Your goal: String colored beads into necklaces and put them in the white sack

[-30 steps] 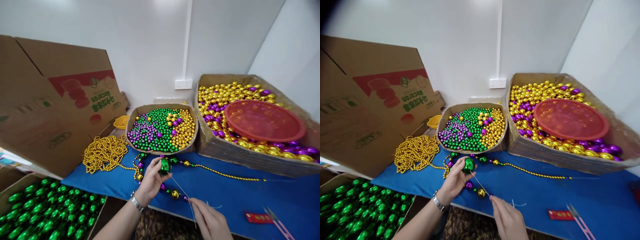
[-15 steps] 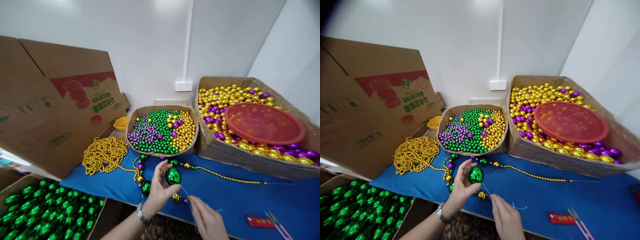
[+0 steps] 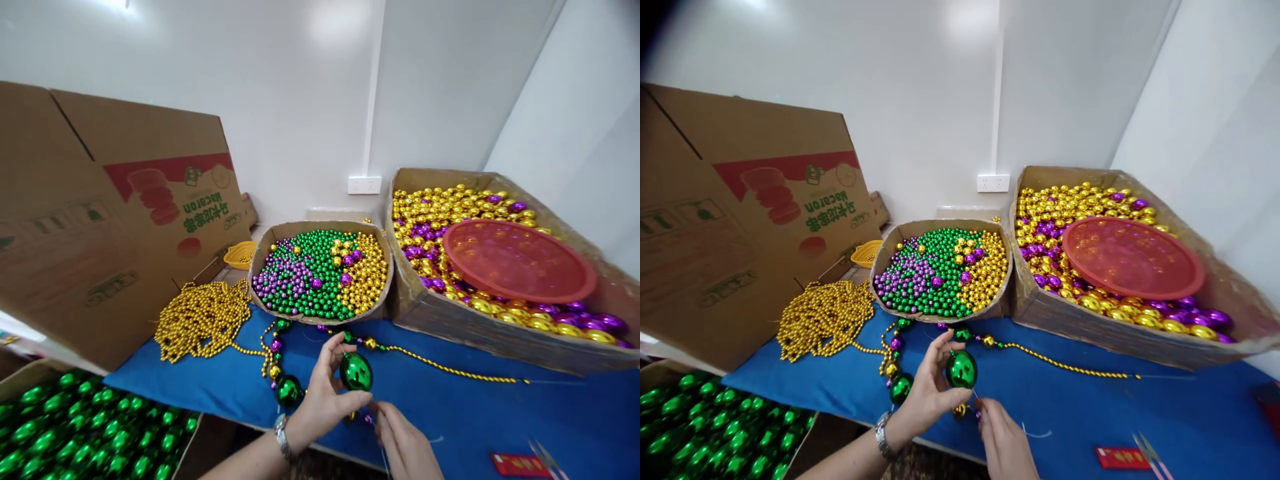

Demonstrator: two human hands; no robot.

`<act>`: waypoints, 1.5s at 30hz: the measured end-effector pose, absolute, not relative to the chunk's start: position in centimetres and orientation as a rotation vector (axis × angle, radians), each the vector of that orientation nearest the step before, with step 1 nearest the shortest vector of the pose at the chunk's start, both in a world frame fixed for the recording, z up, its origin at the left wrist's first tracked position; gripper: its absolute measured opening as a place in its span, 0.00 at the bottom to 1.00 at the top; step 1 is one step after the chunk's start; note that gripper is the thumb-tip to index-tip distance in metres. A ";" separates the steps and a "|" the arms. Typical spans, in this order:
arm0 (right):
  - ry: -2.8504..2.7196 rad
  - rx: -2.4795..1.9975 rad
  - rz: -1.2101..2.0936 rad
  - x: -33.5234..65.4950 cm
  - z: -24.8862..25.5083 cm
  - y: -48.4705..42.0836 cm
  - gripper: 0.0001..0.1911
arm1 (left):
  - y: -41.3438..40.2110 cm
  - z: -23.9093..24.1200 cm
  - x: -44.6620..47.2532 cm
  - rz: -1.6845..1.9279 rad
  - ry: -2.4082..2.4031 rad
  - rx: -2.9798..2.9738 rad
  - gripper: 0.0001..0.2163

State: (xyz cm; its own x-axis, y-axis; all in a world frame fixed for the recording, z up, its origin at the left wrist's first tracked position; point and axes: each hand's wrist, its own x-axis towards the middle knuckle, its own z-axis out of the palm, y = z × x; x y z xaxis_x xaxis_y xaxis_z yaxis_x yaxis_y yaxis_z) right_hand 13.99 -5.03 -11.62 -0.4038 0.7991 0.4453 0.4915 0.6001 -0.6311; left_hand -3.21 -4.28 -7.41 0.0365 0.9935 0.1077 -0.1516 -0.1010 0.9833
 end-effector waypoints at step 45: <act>-1.872 -1.188 0.365 17.5 -10.8 -3.6 0.17 | 7.9 -4.9 -3.0 1.204 0.854 1.137 0.18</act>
State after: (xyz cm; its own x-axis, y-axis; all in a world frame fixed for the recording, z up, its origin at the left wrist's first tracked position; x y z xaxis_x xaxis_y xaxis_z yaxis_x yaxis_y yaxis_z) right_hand 17.51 -3.63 -10.80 -0.1712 0.8428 0.5102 0.5891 0.5027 -0.6327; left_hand -2.96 7.91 -4.94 0.1916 0.9790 0.0690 -0.2588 -0.0174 0.9658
